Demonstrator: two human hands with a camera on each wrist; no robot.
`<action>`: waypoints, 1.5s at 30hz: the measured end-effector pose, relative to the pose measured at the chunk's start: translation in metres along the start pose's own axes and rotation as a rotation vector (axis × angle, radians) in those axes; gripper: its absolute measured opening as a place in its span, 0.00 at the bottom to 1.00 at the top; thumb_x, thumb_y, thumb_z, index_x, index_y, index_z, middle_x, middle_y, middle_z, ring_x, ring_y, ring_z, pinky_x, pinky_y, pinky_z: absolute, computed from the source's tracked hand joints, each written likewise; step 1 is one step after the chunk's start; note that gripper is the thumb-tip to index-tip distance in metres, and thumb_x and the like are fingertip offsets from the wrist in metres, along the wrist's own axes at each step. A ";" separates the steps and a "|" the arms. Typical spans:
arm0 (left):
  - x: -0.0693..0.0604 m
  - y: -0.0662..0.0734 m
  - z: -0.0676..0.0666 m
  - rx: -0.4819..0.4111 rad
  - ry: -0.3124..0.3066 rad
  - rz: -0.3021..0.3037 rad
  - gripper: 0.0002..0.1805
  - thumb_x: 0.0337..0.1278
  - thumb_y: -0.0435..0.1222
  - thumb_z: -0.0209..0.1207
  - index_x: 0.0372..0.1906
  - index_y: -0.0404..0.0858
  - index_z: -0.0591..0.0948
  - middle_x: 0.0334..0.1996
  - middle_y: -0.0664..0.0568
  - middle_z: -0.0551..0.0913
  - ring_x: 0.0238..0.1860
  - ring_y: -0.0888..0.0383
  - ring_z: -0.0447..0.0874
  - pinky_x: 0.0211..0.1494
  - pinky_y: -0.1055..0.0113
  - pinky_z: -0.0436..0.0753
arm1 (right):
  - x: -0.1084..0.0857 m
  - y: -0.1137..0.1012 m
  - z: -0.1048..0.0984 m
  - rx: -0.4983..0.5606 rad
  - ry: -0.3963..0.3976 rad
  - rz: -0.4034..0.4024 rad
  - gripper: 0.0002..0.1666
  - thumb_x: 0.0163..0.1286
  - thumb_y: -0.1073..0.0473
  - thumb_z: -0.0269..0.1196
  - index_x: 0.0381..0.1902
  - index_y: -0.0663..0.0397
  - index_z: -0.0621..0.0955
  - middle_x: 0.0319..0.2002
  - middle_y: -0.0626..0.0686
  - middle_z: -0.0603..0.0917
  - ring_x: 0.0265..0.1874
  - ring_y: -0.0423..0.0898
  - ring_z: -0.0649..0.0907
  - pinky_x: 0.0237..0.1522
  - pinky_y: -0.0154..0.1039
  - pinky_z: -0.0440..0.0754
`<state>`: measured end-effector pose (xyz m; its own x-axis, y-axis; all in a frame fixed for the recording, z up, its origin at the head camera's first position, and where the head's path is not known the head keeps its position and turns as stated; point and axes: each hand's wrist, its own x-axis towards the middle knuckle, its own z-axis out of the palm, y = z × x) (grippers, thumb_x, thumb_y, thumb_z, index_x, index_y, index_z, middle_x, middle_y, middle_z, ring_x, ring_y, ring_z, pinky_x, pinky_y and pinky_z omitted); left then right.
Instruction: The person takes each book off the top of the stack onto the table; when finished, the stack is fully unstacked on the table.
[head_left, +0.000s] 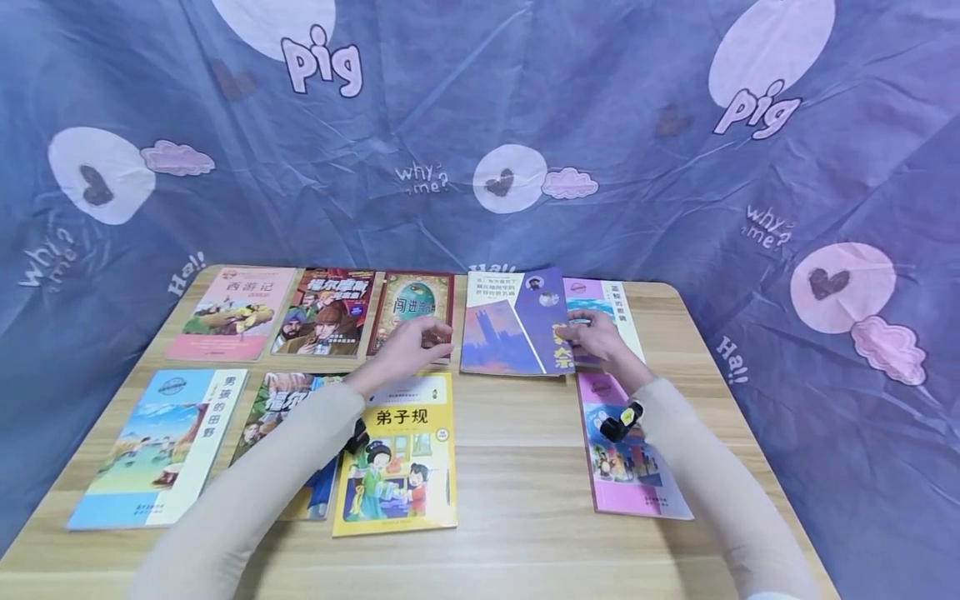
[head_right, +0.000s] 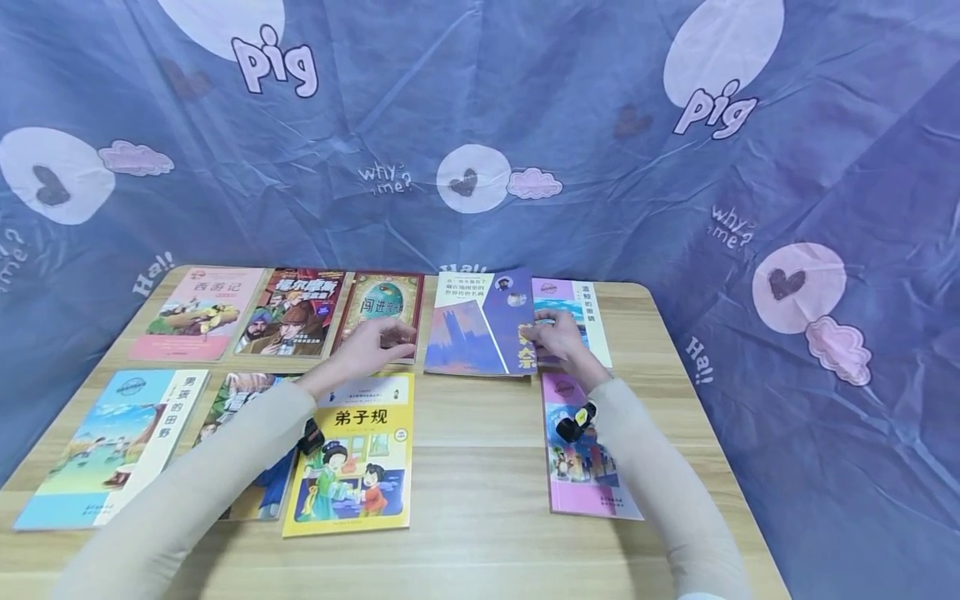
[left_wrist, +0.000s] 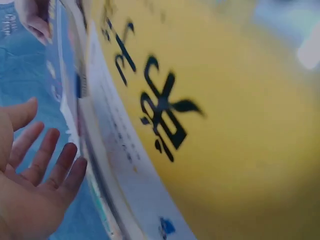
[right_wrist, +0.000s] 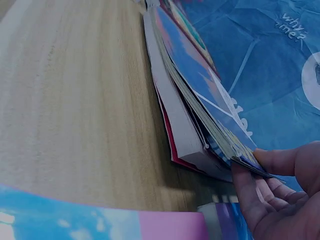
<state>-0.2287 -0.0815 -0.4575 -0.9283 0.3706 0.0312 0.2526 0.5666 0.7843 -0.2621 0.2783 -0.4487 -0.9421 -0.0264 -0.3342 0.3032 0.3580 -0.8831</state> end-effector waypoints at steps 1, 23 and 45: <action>0.004 -0.001 0.001 0.012 -0.008 0.004 0.19 0.72 0.40 0.65 0.63 0.37 0.83 0.58 0.45 0.87 0.59 0.47 0.86 0.69 0.50 0.86 | -0.001 0.000 -0.001 0.020 -0.009 0.010 0.36 0.75 0.61 0.66 0.74 0.69 0.66 0.29 0.41 0.86 0.28 0.36 0.86 0.33 0.32 0.92; 0.028 -0.002 0.021 0.370 -0.145 0.125 0.22 0.66 0.48 0.70 0.61 0.47 0.86 0.70 0.49 0.80 0.75 0.46 0.69 0.85 0.42 0.66 | -0.099 0.016 -0.041 0.358 -0.152 -0.004 0.18 0.79 0.66 0.60 0.60 0.51 0.68 0.31 0.40 0.88 0.27 0.33 0.81 0.28 0.28 0.86; 0.028 -0.003 0.018 0.334 -0.157 0.099 0.21 0.65 0.47 0.71 0.60 0.46 0.87 0.71 0.48 0.79 0.76 0.46 0.67 0.84 0.41 0.67 | -0.194 0.062 0.000 0.362 -0.474 -0.077 0.17 0.77 0.70 0.60 0.57 0.49 0.71 0.37 0.40 0.90 0.35 0.37 0.89 0.39 0.35 0.94</action>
<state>-0.2505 -0.0590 -0.4699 -0.8486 0.5287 -0.0190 0.4376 0.7217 0.5363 -0.0602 0.3053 -0.4388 -0.8220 -0.4829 -0.3019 0.3448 -0.0001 -0.9387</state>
